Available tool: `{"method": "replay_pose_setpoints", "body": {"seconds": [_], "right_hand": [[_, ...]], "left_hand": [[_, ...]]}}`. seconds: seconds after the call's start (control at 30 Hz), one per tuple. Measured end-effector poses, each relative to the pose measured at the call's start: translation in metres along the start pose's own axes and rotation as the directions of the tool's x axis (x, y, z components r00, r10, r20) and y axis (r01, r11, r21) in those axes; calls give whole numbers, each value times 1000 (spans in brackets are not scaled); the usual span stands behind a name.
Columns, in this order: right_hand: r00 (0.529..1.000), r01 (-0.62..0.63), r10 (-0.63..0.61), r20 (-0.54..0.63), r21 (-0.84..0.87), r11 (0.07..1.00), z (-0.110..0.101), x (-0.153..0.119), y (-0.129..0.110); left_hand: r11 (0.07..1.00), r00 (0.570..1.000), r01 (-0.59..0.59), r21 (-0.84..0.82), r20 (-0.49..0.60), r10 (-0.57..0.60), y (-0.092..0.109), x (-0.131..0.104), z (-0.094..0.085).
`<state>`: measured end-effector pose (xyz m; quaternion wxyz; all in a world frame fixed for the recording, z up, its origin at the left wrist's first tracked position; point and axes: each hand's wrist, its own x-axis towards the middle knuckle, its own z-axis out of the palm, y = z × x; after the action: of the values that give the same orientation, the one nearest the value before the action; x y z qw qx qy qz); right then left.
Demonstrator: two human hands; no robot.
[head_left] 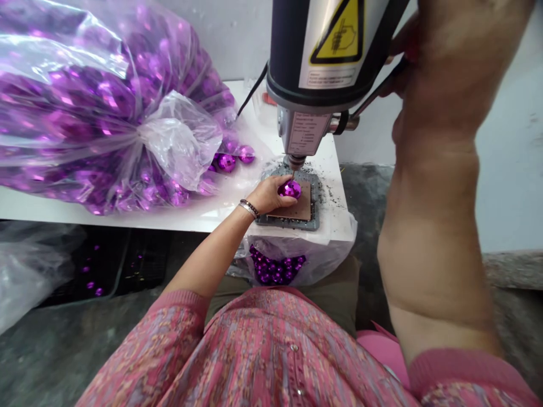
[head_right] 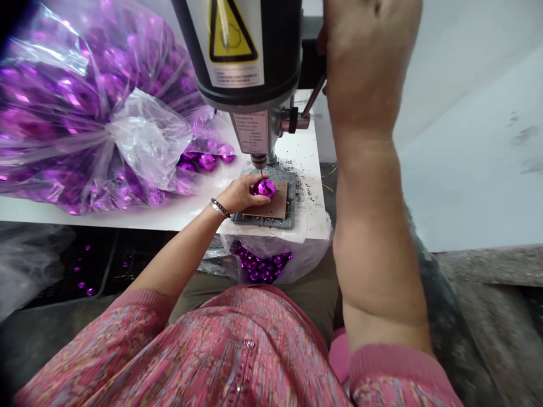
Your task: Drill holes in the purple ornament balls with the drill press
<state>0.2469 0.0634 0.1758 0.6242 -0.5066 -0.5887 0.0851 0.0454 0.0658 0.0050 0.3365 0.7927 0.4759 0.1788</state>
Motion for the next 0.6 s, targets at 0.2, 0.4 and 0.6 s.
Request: {"method": "replay_pose_setpoints", "body": {"seconds": [0.2,0.4,0.6], "right_hand": [[978,184,-190,-82,-78,980,-9,-68,-1],[925,318,-345,-156,-177,932,-10,-109,31],[923,299,-339,-182,-216,929,-5,-117,44]], "left_hand": [[997,999,-16,-70,-36,13,-8,0,7],[996,999,-24,-84,-31,22,-12,1,9],[1000,999,-31,-1,-42,30,-9,0,8]]}}
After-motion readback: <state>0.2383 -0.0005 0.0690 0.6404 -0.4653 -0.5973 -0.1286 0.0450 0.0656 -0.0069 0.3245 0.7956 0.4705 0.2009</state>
